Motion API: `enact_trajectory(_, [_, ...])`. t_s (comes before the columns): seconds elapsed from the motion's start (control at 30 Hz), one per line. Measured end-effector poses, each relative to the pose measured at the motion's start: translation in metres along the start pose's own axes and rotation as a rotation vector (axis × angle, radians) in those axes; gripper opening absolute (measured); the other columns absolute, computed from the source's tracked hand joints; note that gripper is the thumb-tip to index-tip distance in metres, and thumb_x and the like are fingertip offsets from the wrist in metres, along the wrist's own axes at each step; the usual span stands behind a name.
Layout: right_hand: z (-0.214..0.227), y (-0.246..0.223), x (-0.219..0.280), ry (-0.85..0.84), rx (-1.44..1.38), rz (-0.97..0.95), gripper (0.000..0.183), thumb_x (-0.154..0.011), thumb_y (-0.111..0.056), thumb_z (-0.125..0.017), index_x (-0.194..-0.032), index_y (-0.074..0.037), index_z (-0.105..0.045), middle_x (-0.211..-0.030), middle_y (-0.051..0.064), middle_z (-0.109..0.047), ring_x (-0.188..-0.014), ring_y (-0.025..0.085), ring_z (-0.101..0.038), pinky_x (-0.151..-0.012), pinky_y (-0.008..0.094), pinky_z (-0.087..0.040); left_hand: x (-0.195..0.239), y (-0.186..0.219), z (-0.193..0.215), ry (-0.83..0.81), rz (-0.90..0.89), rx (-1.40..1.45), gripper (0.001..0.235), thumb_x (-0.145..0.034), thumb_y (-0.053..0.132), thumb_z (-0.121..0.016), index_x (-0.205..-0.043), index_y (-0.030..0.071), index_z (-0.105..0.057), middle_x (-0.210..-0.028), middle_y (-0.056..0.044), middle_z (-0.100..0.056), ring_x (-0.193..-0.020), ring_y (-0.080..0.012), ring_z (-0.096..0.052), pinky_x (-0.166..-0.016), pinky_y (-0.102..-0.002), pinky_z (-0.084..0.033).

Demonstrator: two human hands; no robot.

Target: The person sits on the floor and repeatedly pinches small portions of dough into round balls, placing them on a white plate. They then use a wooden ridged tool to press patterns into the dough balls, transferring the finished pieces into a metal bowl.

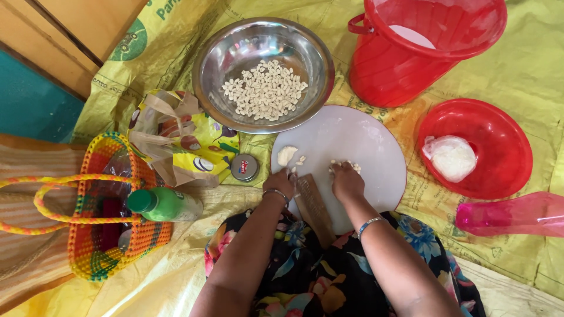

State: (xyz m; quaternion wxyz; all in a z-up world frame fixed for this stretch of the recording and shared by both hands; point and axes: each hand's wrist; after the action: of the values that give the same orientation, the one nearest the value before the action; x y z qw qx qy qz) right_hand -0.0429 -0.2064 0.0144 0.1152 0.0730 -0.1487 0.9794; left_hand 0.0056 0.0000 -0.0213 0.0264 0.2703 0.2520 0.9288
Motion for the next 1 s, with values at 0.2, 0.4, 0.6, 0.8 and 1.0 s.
enact_trajectory(0.2, [0.008, -0.014, 0.009, -0.032, -0.074, 0.124, 0.025, -0.087, -0.012, -0.068, -0.112, -0.016, -0.071, -0.134, 0.010, -0.061, -0.118, 0.030, -0.063, -0.096, 0.043, -0.054, -0.004, -0.006, -0.007, 0.032, -0.048, 0.008, 0.045, -0.101, 0.043, -0.049, -0.133, 0.013, -0.059, -0.129, -0.016, -0.067, -0.121, -0.0337, -0.063, -0.104, -0.045, -0.049])
enact_trajectory(0.4, [-0.008, -0.032, 0.029, -0.220, 0.021, 0.303, 0.032, -0.092, -0.014, -0.069, -0.121, -0.026, -0.072, -0.140, 0.006, -0.061, -0.121, 0.026, -0.066, -0.103, 0.039, -0.054, 0.005, -0.006, -0.006, 0.023, -0.030, -0.006, 0.042, -0.101, 0.046, -0.048, -0.124, 0.013, -0.062, -0.127, -0.014, -0.069, -0.121, -0.0337, -0.062, -0.105, -0.048, -0.046])
enact_trajectory(0.6, [0.009, -0.040, 0.039, -0.303, 0.181, 0.266, 0.080, -0.084, -0.026, -0.081, -0.150, -0.015, -0.038, -0.152, 0.015, -0.046, -0.125, 0.032, -0.060, -0.098, 0.040, -0.054, 0.030, 0.005, 0.013, -0.030, -0.029, -0.086, 0.058, -0.094, 0.058, -0.056, -0.134, 0.016, -0.055, -0.132, -0.011, -0.067, -0.127, -0.0319, -0.060, -0.107, -0.050, -0.043])
enact_trajectory(0.8, [0.027, -0.047, 0.050, -0.603, 0.319, 0.106, 0.121, -0.079, -0.040, -0.086, -0.163, -0.010, -0.004, -0.132, 0.016, -0.062, -0.116, 0.030, -0.066, -0.092, 0.038, -0.057, 0.052, 0.021, 0.028, -0.144, -0.033, -0.179, 0.097, -0.085, 0.070, -0.066, -0.157, 0.016, -0.030, -0.142, -0.013, -0.061, -0.133, -0.0316, -0.057, -0.112, -0.051, -0.039])
enact_trajectory(1.0, [0.030, -0.051, 0.046, -0.717, 0.293, 0.072, 0.126, -0.082, -0.040, -0.082, -0.165, -0.008, 0.007, -0.117, 0.017, -0.071, -0.108, 0.031, -0.071, -0.089, 0.038, -0.057, 0.057, 0.032, 0.033, -0.155, -0.008, -0.214, 0.111, -0.078, 0.068, -0.074, -0.161, 0.018, -0.021, -0.148, -0.011, -0.056, -0.139, -0.0303, -0.052, -0.116, -0.056, -0.033])
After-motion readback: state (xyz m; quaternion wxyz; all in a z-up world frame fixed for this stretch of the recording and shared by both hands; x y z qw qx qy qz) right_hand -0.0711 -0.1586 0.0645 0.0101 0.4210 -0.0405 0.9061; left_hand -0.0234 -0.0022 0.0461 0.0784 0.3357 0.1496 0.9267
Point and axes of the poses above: each hand's wrist, its own x-axis away from the middle knuckle, its own z-axis out of the back of the hand, y = z × x
